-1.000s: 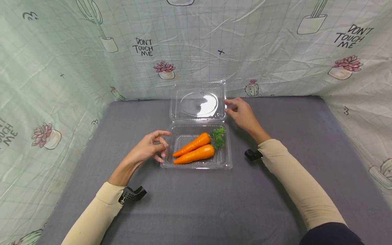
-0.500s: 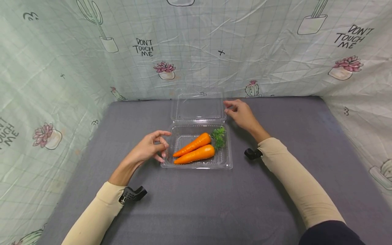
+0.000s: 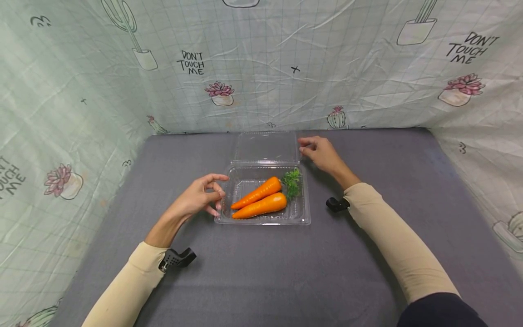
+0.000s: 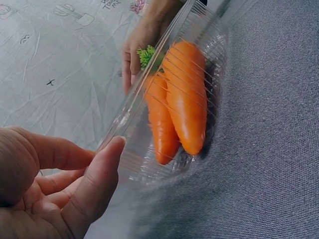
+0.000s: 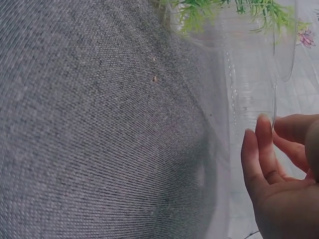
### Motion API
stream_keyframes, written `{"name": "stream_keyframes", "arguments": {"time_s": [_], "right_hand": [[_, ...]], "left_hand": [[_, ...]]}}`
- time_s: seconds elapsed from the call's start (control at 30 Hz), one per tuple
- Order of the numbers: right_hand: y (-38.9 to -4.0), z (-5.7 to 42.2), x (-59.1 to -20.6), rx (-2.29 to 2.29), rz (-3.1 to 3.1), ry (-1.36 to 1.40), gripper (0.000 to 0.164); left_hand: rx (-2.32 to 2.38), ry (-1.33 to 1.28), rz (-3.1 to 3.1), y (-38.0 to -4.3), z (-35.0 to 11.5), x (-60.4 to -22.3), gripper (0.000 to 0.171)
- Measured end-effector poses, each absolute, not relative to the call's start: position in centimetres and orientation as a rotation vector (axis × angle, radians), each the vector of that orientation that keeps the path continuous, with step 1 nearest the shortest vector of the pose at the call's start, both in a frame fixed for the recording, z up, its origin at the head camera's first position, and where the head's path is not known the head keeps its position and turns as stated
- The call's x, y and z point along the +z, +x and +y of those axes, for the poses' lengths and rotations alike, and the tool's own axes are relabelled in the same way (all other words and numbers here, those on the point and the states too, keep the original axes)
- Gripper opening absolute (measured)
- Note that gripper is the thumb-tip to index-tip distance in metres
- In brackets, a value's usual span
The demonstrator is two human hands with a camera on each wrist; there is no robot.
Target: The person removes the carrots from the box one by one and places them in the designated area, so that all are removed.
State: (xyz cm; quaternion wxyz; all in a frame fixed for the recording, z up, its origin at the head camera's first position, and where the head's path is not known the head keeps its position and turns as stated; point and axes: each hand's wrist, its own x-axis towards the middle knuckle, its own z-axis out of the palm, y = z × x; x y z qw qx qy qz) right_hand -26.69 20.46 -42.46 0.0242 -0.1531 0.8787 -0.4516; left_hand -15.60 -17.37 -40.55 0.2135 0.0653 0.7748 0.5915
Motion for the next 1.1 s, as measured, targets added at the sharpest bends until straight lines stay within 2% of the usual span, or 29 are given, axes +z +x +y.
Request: {"name": "stream_keyframes", "arguments": {"time_s": [0.5,0.83,1.1], "right_hand": [[-26.2,20.5,-41.7,-1.358,2.607,-0.38,0.04],[-25.1,20.7,-39.1,-1.164,2.738,-0.511,0.033],[-23.7,20.0,-37.4,-1.06,2.707,-0.767,0.026]], "left_hand": [[1.64,0.169,2.138,-15.8,-17.3,-40.6,0.049],[1.642,0.168,2.131,-15.8,-17.5,-40.4,0.05],[1.651,0.173,2.107,-16.0,-17.6,-40.6,0.052]]}}
